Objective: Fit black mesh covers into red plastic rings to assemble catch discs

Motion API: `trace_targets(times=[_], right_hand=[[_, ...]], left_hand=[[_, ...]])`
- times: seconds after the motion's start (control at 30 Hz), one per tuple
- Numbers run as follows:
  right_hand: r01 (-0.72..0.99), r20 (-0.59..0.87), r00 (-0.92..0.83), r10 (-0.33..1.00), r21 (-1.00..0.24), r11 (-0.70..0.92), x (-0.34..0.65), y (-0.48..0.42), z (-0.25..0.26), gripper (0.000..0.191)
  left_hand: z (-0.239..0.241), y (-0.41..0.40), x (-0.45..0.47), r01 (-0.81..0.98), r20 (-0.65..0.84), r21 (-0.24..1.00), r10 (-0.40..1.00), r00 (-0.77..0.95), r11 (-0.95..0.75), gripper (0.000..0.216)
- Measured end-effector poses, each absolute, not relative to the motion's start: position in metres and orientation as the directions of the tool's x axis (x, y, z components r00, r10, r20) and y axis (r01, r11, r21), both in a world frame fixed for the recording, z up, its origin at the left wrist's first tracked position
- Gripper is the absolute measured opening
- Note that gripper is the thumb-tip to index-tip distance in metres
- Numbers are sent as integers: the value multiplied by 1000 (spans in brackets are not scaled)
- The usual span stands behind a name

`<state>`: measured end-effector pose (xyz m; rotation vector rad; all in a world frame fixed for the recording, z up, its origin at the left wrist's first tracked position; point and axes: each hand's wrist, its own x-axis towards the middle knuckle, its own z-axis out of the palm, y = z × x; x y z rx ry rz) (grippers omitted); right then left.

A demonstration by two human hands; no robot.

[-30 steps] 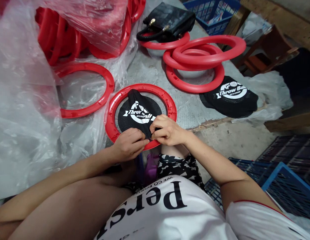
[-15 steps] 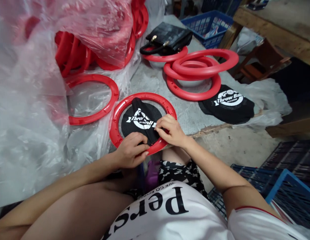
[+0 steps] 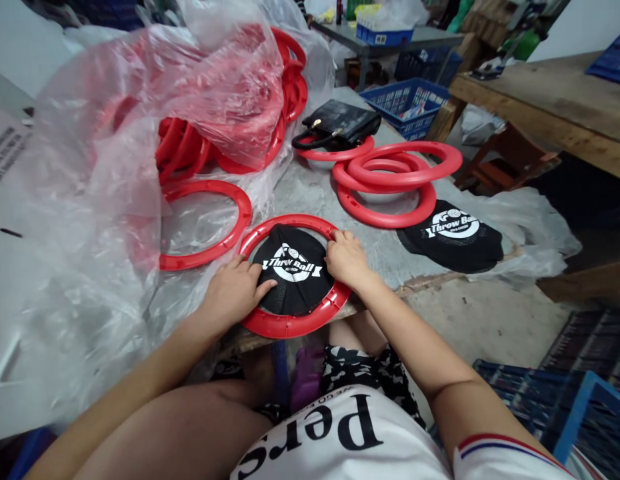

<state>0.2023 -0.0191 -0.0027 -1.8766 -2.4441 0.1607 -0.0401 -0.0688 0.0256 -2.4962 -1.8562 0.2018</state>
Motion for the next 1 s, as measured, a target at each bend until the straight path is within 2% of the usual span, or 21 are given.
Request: trace_targets(times=[0.1, 0.17, 0.2, 0.27, 0.37, 0.43, 0.5, 0.57, 0.63, 0.73, 0.83, 0.9, 1.0], right_hand=[[929, -49, -333, 942, -188, 319, 202, -4, -7, 22], [892, -22, -420, 907, -194, 409, 202, 9, -8, 20], [873, -1, -460, 888, -185, 452, 201, 16, -7, 20], [837, 48, -523, 851, -160, 523, 197, 24, -4, 19], [792, 94, -579, 810, -169, 586, 191, 26, 0, 16], [768, 115, -599, 793, -200, 609, 187, 21, 0, 14], [742, 145, -613, 777, -232, 629, 185, 14, -4, 12], [725, 171, -610, 774, -272, 632, 184, 9, -8, 11], [727, 174, -586, 792, -320, 608, 185, 5, -11, 11], [730, 138, -588, 797, -334, 596, 186, 1, -8, 13], [739, 76, -633, 771, -240, 630, 180, -4, -3, 17], [750, 38, -640, 767, -186, 635, 175, -7, -2, 14], [739, 74, -641, 764, -208, 640, 170, -9, -3, 13]], left_hand=[[42, -76, -38, 955, -166, -105, 952, 257, -276, 41], [55, -82, -39, 956, -210, -34, 937, 279, -292, 38], [60, -84, -40, 946, -238, 46, 916, 322, -321, 37], [66, -89, -42, 874, -313, 282, 824, 473, -395, 34], [66, -94, -40, 671, -445, 646, 534, 719, -365, 40], [62, -95, -36, 565, -449, 786, 396, 801, -252, 44], [56, -94, -33, 501, -386, 848, 447, 807, -172, 42], [48, -90, -32, 491, -317, 858, 598, 736, -149, 34], [38, -83, -33, 559, -253, 810, 755, 605, -177, 25], [19, -68, -39, 733, -41, 623, 924, 381, -275, 18], [2, -52, -41, 838, 106, 432, 942, 320, -333, 22], [-3, -44, -37, 856, 120, 357, 927, 355, -374, 21], [-3, -38, -26, 851, 120, 298, 901, 417, -433, 23]])
